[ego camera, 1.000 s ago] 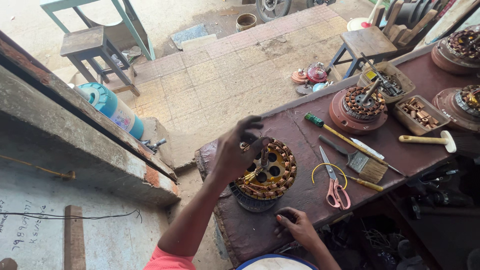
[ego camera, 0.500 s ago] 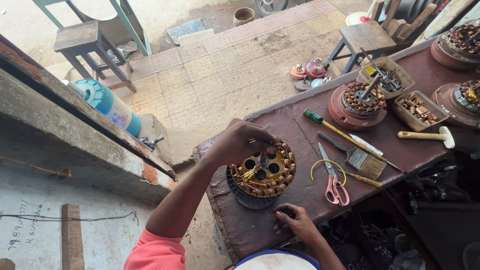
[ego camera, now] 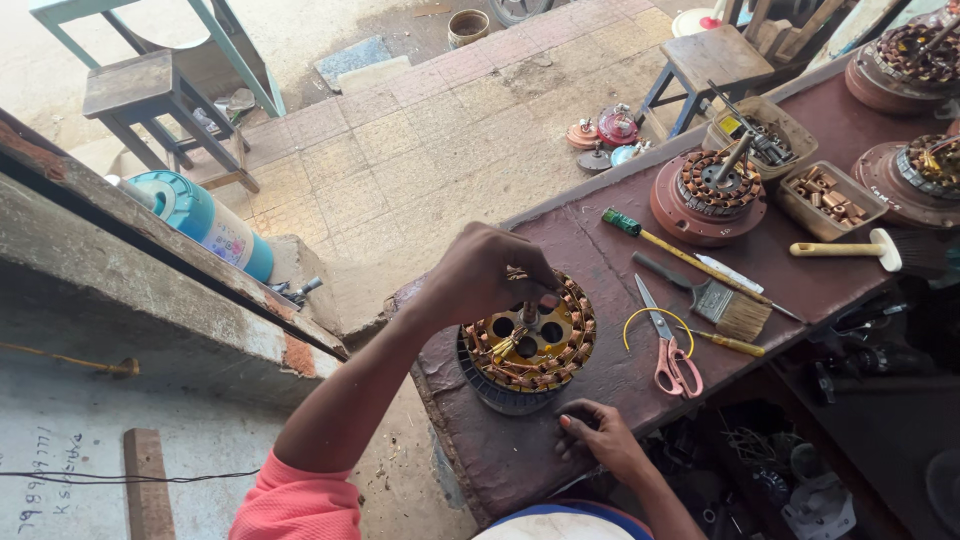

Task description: The person works on an electric motor stator, using a hammer to tap components and a cloth to wipe the shaft. They then handle and arrange the colored wires attached to the stator coils.

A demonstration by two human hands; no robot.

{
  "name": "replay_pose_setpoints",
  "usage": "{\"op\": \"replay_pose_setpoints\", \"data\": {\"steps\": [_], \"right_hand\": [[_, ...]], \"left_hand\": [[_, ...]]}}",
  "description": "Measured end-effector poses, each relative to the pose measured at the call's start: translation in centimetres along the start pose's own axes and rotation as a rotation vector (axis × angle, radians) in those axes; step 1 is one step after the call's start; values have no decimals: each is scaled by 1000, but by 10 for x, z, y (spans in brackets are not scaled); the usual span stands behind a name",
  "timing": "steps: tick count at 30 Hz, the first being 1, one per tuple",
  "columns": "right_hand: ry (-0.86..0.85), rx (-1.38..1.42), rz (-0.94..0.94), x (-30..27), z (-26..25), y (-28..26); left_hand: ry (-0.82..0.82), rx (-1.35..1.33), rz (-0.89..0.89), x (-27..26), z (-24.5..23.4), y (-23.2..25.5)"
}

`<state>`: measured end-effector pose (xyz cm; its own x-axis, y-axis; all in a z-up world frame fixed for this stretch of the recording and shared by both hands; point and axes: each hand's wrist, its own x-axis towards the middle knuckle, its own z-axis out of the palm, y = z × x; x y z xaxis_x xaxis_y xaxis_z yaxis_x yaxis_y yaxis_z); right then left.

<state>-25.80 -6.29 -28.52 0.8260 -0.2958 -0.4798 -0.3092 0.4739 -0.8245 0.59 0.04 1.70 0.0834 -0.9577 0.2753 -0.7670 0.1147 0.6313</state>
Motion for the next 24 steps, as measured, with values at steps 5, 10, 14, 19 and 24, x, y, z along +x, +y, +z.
{"op": "replay_pose_setpoints", "data": {"steps": [5,10,14,19,24], "right_hand": [[39,27,28,0,3,-1],[81,8,-1,-6,9,-2],[51,-126,-70,-7,13,-5],[-153,-262,-143,-19,-1,-14],[-423,-333,-325,-36,-52,-54]], "left_hand": [[17,60,-27,1,1,6],[74,240,12,-6,20,6],[108,185,124,-13,26,3],[279,-22,-162,-62,30,-1],[482,149,-378,-69,90,-2]]}}
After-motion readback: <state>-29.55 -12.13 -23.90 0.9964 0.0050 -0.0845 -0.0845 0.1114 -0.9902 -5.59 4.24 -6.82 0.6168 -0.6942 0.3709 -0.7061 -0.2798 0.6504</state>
